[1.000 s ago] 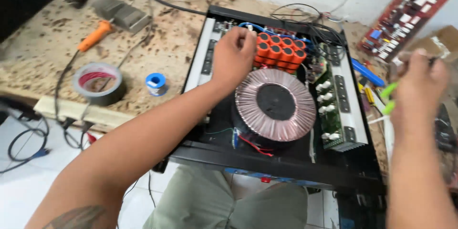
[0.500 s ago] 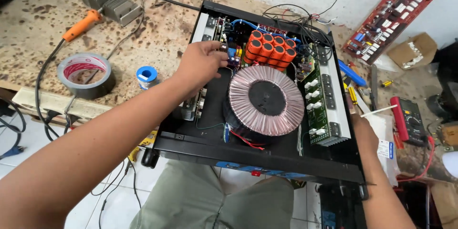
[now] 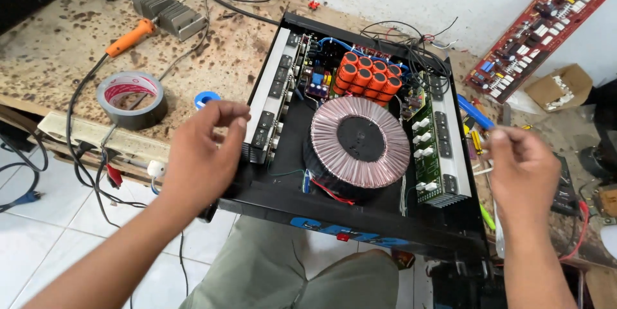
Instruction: The person works on an open electronic device, handling a large toroidal inductor and connecting wires to the circuit board. They use pliers to strip wire ends and a soldering iron to attach wires to components on the board.
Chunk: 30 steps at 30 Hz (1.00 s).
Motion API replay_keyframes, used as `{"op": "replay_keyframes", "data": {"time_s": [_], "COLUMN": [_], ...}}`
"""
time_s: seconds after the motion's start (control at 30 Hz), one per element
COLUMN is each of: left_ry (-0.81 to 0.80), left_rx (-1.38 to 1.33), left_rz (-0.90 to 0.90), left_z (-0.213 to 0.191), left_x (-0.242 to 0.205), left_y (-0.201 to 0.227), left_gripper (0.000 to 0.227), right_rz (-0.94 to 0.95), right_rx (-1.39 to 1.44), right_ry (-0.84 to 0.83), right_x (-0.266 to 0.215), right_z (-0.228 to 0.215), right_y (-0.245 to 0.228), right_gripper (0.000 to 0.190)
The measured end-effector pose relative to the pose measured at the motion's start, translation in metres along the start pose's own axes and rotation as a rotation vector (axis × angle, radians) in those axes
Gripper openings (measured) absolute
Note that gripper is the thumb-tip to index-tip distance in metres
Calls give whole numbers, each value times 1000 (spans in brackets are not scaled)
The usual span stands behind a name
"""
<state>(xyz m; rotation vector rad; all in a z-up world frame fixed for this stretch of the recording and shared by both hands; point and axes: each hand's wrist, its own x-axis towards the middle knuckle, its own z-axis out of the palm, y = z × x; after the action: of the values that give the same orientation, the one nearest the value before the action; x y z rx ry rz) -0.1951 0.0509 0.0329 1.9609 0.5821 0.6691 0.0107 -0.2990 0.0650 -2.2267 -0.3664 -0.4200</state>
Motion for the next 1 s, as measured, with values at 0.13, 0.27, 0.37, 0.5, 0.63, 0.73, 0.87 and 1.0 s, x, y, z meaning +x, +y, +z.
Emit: {"op": "replay_keyframes", "data": {"time_s": [0.13, 0.27, 0.37, 0.5, 0.63, 0.73, 0.87, 1.0], "left_ry": [87, 204, 146, 243, 347, 546, 847, 812], "left_rx": [49, 175, 225, 96, -186, -431, -291, 134], "left_rz": [263, 440, 432, 441, 405, 425, 204, 110], "left_z": [23, 34, 33, 27, 14, 1, -23, -56], "left_x": [-22, -20, -18, -24, -33, -43, -40, -23], "left_y": [-38, -60, -62, -51, -48, -69, -126, -158], "left_gripper": [22, 20, 20, 13, 13, 26, 17, 12], "right_rz": [-242, -691, -659, -447, -608, -606, -638, -639], "right_rx": [-38, -123, -218, -229, -201, -176, -120, -48], "right_ry": [-245, -243, -323, -297, -218, -155, -59, -42], "right_x": [9, 7, 15, 15, 11, 9, 1, -1], "right_z": [70, 144, 183, 216, 220, 220, 218, 216], "right_y": [-47, -83, -98, -94, -78, -72, -66, -65], "right_gripper": [16, 13, 19, 18, 19, 18, 12, 10]}}
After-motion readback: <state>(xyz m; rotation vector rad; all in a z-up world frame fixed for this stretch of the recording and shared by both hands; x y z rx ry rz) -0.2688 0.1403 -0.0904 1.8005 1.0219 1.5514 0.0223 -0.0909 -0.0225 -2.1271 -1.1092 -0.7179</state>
